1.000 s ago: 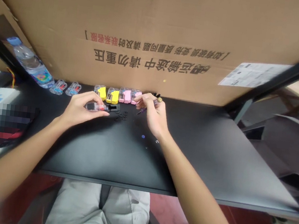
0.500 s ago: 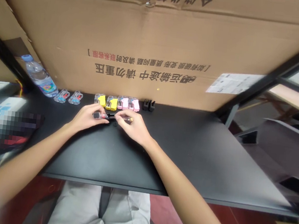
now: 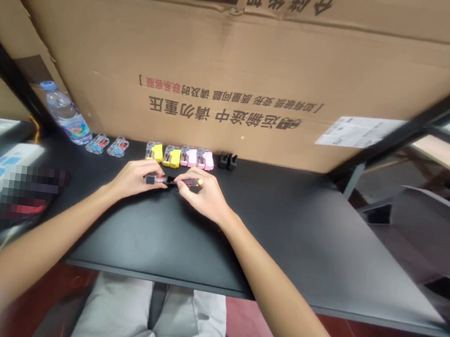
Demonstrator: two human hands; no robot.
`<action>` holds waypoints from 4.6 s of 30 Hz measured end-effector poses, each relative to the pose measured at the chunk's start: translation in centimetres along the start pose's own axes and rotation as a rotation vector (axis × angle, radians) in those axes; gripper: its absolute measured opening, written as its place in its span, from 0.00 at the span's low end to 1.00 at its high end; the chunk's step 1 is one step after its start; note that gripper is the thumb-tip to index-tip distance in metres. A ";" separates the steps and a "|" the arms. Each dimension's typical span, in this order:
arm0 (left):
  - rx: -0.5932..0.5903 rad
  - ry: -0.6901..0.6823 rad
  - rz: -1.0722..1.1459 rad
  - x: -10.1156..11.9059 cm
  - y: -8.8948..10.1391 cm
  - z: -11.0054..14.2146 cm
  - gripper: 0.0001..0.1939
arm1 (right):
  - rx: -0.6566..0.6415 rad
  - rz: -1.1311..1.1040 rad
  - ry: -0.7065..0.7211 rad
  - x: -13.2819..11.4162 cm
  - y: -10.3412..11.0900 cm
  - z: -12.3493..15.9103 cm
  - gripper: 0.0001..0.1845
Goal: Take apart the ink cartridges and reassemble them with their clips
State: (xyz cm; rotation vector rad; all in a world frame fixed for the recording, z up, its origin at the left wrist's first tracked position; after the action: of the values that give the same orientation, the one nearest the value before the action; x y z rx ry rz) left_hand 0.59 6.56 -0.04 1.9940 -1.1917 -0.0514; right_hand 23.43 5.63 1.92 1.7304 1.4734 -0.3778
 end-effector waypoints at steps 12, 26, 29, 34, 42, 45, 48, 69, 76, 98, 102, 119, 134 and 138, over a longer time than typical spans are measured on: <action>0.015 0.013 -0.055 0.0 0.2 0.0 0.15 | -0.055 0.037 0.041 0.3 -0.6 0.6 0.11; -0.004 0.080 -0.080 -0.2 0.5 -0.1 0.18 | 0.185 -0.002 -0.255 2.0 -1.0 0.8 0.26; 0.038 0.062 -0.039 -0.1 1.1 -0.3 0.18 | 0.189 0.045 -0.153 1.6 -0.3 0.6 0.26; 0.183 0.004 -0.020 0.5 2.2 -0.7 0.16 | -0.008 0.120 -0.003 0.2 -0.7 0.6 0.25; 0.280 -0.113 -0.040 1.8 3.1 -1.1 0.11 | -0.298 0.252 -0.023 0.9 -2.6 1.7 0.26; 0.278 -0.115 -0.043 2.0 3.2 -1.1 0.10 | -0.280 0.279 -0.041 1.6 -2.3 1.6 0.31; 0.300 -0.141 -0.040 2.3 3.3 -1.1 0.09 | -0.243 0.294 -0.050 1.9 -2.0 1.3 0.32; 0.291 -0.286 -0.007 4.3 3.6 -1.6 0.10 | 0.152 0.142 -0.089 2.1 -0.1 0.8 0.16; 0.338 -0.295 0.040 4.8 3.7 -1.7 0.10 | 0.142 0.163 -0.079 2.5 -0.3 1.0 0.17; 0.388 -0.347 0.053 5.2 4.0 -1.8 0.10 | 0.151 0.219 0.002 1.9 -0.1 1.0 0.14; 0.390 -0.347 0.046 5.2 4.0 -1.9 0.09 | 0.150 0.222 0.000 1.9 -0.1 0.9 0.14; 0.386 -0.392 -0.081 4.6 3.9 -1.4 0.04 | 0.132 0.099 -0.127 1.6 -0.2 0.9 0.20; 0.415 -0.609 -0.226 8.9 4.1 -1.3 0.09 | -0.048 -0.336 -0.405 0.5 0.3 0.4 0.24; 0.456 -0.549 -0.171 8.9 4.3 -1.0 0.18 | -0.085 -0.453 -0.497 0.3 -0.4 1.0 0.26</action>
State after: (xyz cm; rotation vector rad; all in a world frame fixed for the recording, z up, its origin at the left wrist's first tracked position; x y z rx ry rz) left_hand 2.83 -0.62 6.53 2.5835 -1.4612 -0.4780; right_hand 23.47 5.10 0.92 1.1119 1.4631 -0.8969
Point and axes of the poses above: each hand's wrist, its own z-axis away from the middle knuckle, its own y-axis out of the back of the hand, x = y × z, the point moved 4 cm from there along -z, towards the middle knuckle, and after that the axes turned 10 degrees about x, right-handed, at the moved point
